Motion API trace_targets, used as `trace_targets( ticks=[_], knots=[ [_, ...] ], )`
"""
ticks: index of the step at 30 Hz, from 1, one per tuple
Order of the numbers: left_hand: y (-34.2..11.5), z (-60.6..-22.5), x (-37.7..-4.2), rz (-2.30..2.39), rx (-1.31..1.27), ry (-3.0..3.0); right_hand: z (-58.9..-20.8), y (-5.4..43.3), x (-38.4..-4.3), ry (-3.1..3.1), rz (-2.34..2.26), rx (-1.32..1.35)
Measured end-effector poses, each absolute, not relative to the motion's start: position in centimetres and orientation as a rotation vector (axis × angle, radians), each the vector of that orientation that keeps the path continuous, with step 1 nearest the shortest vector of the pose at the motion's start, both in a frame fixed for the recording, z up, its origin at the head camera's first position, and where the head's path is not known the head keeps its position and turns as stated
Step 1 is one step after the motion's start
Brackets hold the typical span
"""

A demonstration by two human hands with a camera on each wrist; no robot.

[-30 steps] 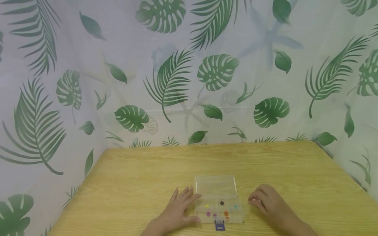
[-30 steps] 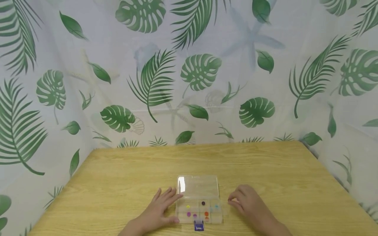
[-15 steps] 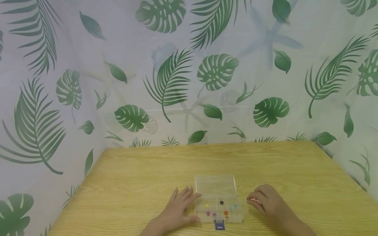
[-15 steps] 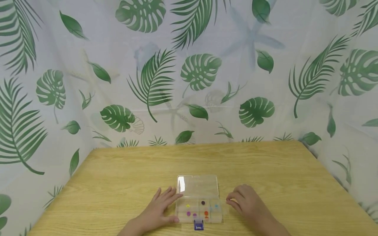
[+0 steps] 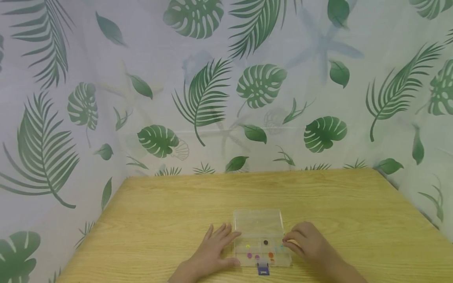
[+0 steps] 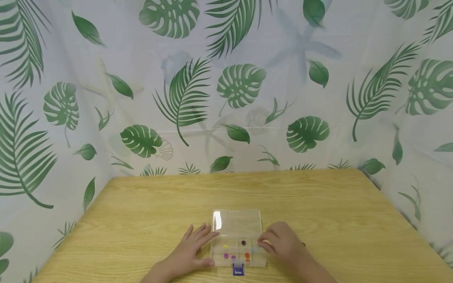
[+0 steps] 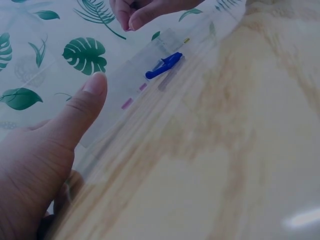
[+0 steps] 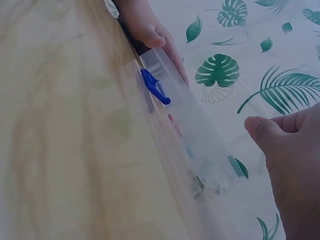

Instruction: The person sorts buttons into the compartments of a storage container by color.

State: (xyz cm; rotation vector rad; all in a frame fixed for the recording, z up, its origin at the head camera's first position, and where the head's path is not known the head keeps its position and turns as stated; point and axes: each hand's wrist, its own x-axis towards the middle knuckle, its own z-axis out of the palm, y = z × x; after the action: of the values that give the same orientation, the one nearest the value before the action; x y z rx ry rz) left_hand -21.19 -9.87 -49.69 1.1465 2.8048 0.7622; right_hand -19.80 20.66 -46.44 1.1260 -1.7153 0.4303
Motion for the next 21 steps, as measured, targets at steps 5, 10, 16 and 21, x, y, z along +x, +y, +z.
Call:
trace_targets(
  ticks=[5,10,16,21],
  knots=[
    [-9.9,-49.8,-21.3,0.761,1.162,2.812,-46.5,19.3,-19.8,-1.719,0.449,1.149],
    [-9.9,-49.7,-21.2,0.758,1.169,2.815,-46.6,18.0,-20.0,-1.698,0.495,1.195],
    [-10.0,-49.7,-21.1,0.747,1.177,2.819,-46.3,16.3,-20.3,-1.670,0.501,1.249],
    [-10.0,-49.6,-21.1,0.744,1.172,2.811,-45.9,15.0,-20.2,-1.650,0.525,1.303]
  ],
)
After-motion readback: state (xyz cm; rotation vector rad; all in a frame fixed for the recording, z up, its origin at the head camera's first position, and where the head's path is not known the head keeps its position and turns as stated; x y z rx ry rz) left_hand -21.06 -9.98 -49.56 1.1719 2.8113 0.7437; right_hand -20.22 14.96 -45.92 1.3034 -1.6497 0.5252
